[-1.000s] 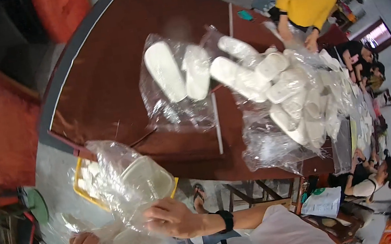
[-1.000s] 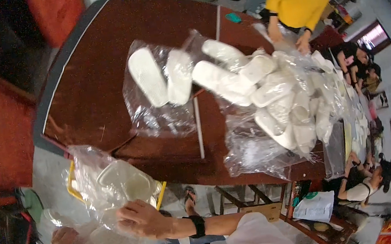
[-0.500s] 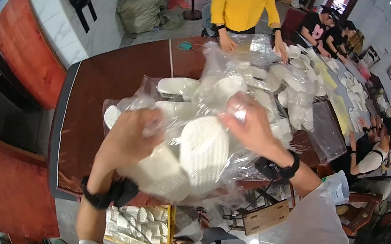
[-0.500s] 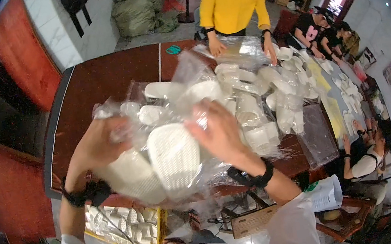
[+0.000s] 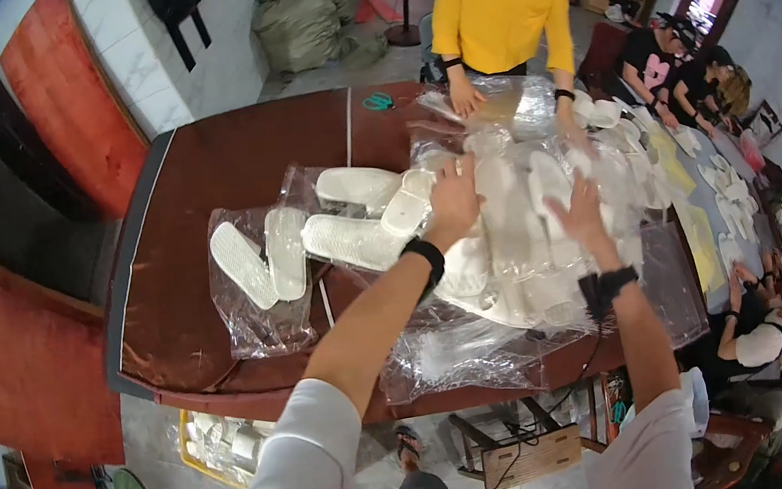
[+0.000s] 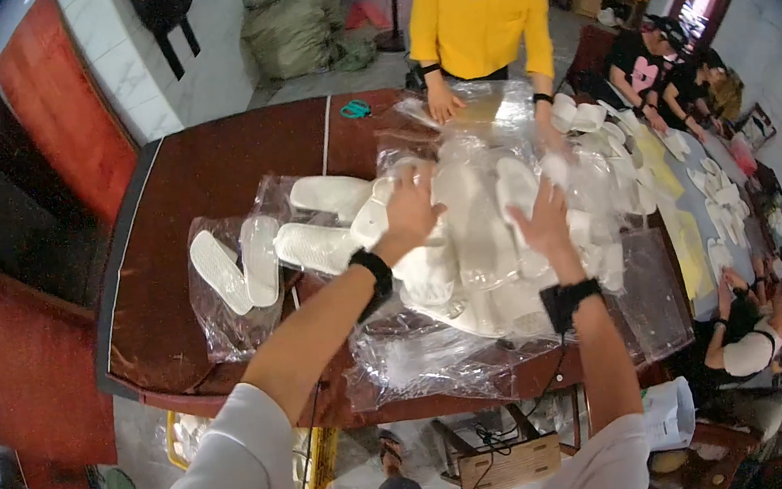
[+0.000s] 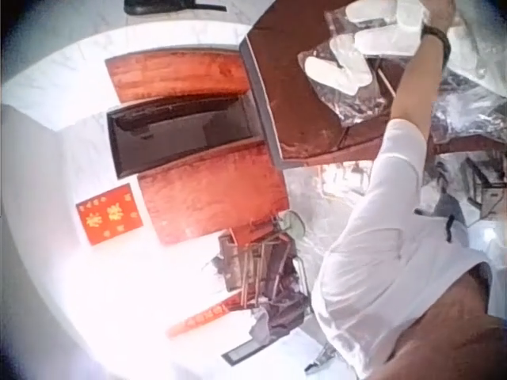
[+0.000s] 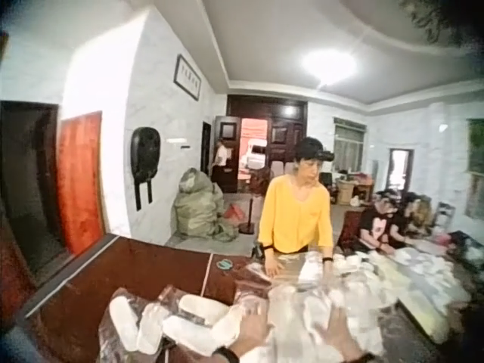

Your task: The recorder is packing white slippers into plastic bags and organizing them into a yellow bin.

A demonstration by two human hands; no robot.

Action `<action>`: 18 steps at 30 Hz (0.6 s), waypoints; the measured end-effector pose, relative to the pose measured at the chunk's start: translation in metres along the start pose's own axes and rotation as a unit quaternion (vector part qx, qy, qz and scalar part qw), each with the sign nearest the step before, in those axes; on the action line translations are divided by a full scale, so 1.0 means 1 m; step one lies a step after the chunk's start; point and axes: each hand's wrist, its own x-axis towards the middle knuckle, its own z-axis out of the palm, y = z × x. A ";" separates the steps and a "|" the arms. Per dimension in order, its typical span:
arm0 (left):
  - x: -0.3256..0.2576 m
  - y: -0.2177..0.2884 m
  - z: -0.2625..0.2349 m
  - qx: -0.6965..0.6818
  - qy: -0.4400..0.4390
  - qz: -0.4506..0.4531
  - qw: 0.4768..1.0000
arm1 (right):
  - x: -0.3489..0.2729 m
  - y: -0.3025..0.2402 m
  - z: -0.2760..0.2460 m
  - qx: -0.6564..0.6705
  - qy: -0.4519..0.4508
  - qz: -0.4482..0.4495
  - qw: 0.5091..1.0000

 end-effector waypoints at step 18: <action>-0.432 -0.141 -0.173 -0.396 -0.006 -0.213 0.893 | -0.210 -0.178 0.071 0.262 0.054 -0.289 0.919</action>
